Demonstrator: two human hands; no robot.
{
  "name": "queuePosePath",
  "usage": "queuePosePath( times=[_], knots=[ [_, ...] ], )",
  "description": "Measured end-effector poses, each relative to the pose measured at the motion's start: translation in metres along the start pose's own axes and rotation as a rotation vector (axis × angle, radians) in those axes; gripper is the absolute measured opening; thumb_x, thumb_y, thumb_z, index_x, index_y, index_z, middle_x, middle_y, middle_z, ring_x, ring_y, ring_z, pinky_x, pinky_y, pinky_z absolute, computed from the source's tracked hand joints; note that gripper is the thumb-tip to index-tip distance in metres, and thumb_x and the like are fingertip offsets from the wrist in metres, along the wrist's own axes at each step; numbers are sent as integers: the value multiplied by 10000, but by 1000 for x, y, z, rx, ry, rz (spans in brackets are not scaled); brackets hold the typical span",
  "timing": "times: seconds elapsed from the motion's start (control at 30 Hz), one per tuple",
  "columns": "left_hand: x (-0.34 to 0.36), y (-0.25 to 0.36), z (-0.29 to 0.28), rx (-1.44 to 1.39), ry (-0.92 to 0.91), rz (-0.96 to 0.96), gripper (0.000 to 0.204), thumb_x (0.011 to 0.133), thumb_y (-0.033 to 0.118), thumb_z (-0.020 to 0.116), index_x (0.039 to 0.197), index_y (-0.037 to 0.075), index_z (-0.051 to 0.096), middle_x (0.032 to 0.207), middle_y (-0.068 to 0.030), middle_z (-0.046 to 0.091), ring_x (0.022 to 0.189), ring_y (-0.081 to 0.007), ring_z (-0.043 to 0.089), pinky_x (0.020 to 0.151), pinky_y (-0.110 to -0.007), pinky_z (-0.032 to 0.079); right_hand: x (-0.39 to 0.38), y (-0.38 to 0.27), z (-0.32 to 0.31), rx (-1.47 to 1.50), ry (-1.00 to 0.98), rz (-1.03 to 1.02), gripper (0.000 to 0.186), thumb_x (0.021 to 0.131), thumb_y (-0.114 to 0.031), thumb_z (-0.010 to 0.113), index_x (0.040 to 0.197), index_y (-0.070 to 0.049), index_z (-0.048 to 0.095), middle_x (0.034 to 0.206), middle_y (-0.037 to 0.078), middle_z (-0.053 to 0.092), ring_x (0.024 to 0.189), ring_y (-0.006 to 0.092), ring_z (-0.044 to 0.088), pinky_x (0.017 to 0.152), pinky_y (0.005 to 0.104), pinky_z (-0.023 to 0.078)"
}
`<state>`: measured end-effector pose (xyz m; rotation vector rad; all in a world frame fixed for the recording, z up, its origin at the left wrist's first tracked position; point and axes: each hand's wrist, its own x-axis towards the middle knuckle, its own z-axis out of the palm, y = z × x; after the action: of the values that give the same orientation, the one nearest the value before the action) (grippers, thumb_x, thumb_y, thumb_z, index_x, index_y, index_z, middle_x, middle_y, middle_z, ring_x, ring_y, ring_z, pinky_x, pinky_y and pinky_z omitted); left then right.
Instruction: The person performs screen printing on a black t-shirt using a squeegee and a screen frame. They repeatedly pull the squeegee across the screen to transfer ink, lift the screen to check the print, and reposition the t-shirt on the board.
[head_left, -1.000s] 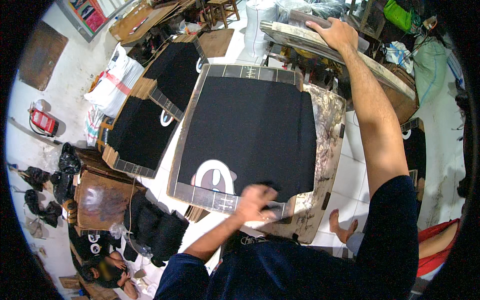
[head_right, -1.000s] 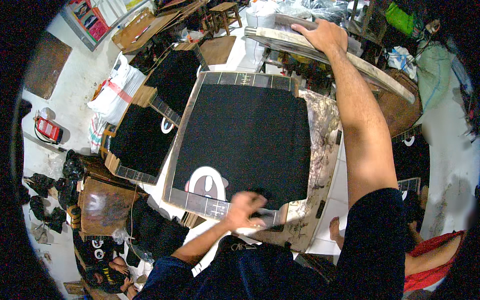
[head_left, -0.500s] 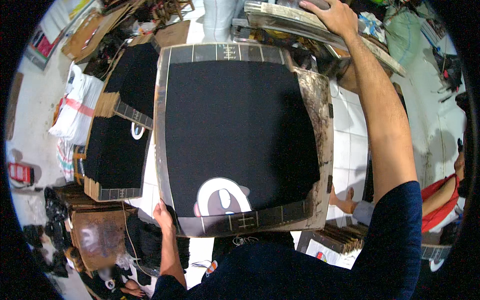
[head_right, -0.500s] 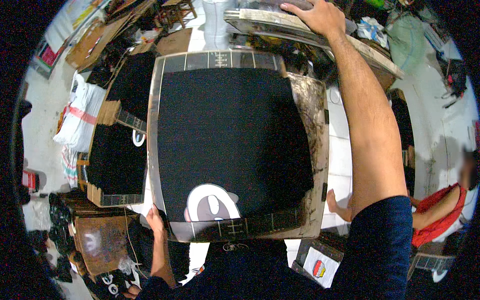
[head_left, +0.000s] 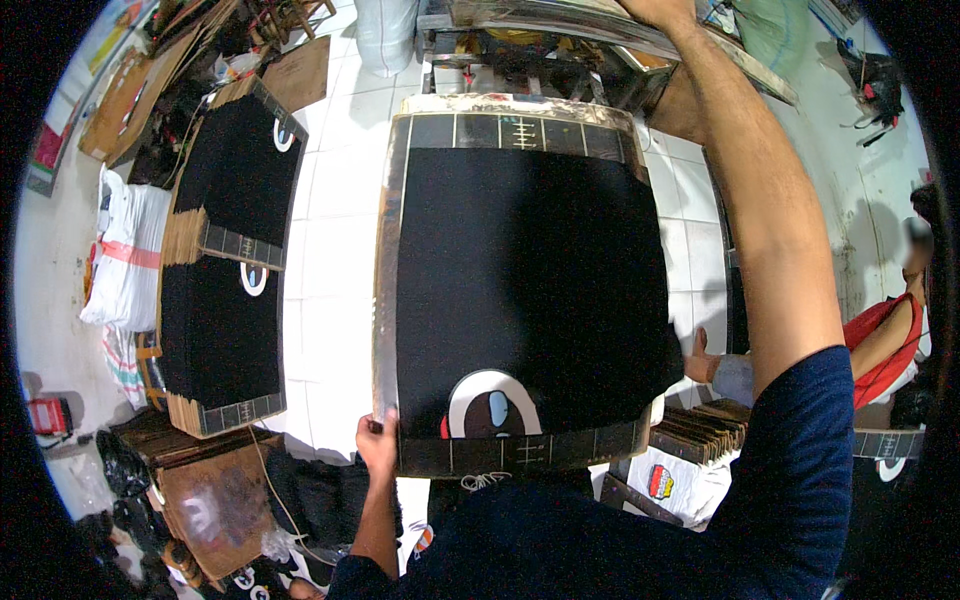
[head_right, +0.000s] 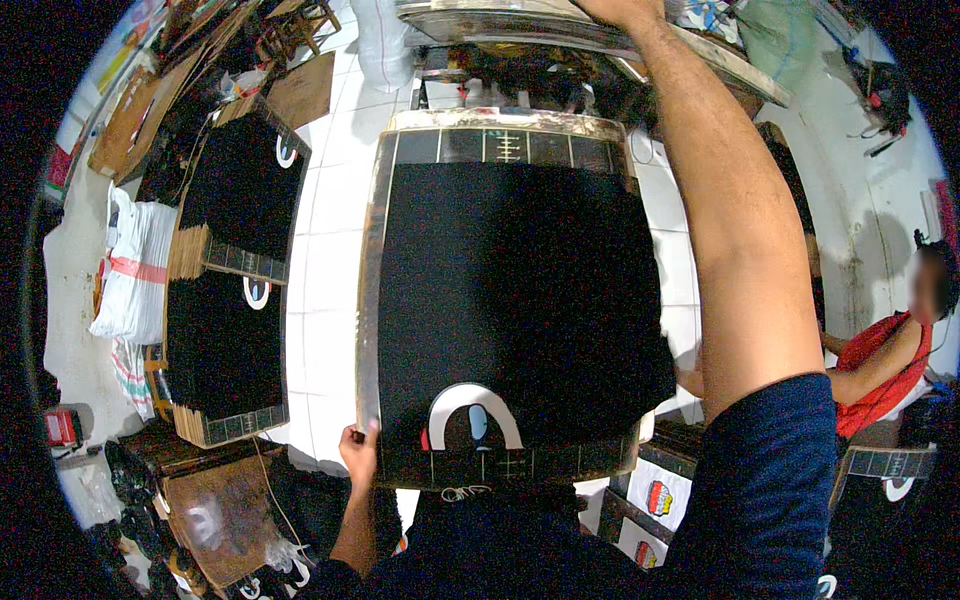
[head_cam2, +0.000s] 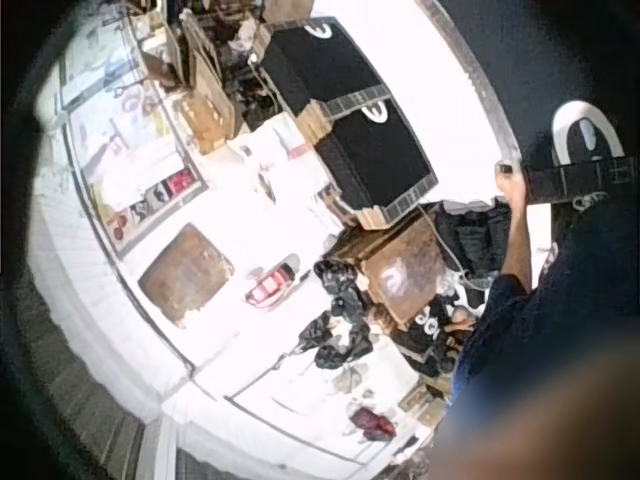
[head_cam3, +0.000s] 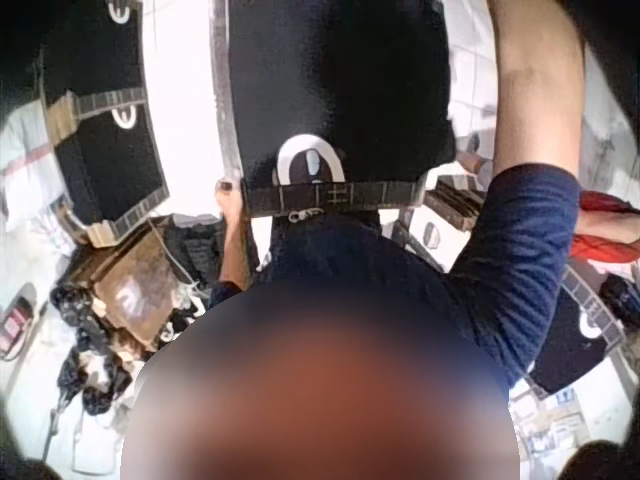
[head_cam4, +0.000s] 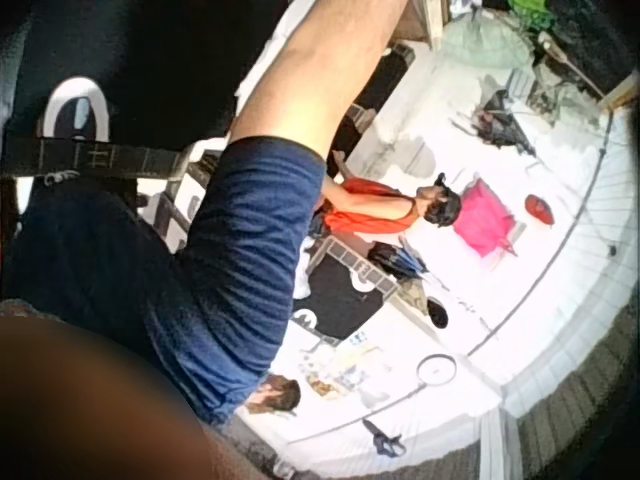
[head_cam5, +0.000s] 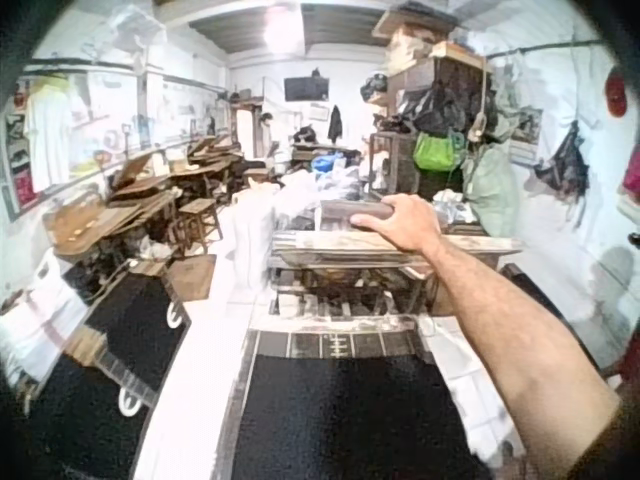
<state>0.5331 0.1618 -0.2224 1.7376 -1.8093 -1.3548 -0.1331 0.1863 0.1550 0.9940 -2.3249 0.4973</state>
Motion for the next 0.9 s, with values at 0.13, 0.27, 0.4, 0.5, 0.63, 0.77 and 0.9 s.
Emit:
queuePosePath(
  times=[0.13, 0.27, 0.4, 0.5, 0.63, 0.77, 0.9],
  knots=[
    [-6, 9, -24, 567, 30, 320, 662, 662, 387, 971, 1044, -19, 612, 919, -187, 688, 824, -343, 676, 753, -440, 538, 8, 2, -3, -33, -52, 35, 854, 739, -849, 648, 1030, -60, 796, 1013, 243, 757, 1011, 386, 731, 915, 476, 560],
    [-7, 26, -17, 495, -75, 225, 651, 659, 401, 970, 996, -12, 596, 846, -171, 647, 769, -371, 640, 725, -459, 518, 17, 1, -7, -22, -103, 54, 878, 729, -863, 645, 1060, -64, 800, 1010, 246, 759, 987, 387, 739, 901, 473, 571],
    [-12, 39, -10, 501, -102, 128, 638, 681, 400, 957, 987, -19, 585, 851, -174, 636, 781, -379, 634, 730, -469, 512, 25, 4, -6, 6, -43, 6, 889, 712, -886, 637, 1041, -78, 810, 1015, 244, 761, 991, 382, 741, 898, 466, 575],
    [-12, 43, -7, 503, -96, 127, 663, 678, 422, 955, 990, -19, 570, 880, -195, 646, 821, -385, 646, 758, -480, 516, 32, 8, -6, -3, -58, 7, 911, 701, -904, 629, 1032, -76, 812, 1019, 247, 761, 997, 384, 741, 900, 463, 575],
    [-4, 46, -3, 524, -73, 151, 736, 675, 455, 958, 1066, -11, 544, 906, -197, 659, 834, -383, 661, 775, -484, 525, 38, 12, -10, -18, -66, 8, 961, 695, -915, 623, 1022, -29, 804, 1008, 273, 754, 984, 382, 746, 882, 453, 582],
    [5, 47, 2, 540, -109, 29, 815, 674, 481, 959, 1132, -32, 522, 936, -186, 674, 868, -359, 680, 816, -464, 543, 45, 9, -15, -33, -121, 74, 938, 695, -900, 640, 1034, -40, 803, 1012, 265, 757, 988, 385, 743, 890, 454, 579],
    [14, 36, 10, 545, -86, -10, 851, 631, 519, 970, 1112, -45, 552, 1065, -203, 641, 985, -356, 647, 897, -455, 528, 49, 6, -17, 27, -56, 14, 905, 697, -886, 650, 1049, -66, 807, 1027, 259, 756, 1002, 397, 739, 909, 462, 578]
  ],
)
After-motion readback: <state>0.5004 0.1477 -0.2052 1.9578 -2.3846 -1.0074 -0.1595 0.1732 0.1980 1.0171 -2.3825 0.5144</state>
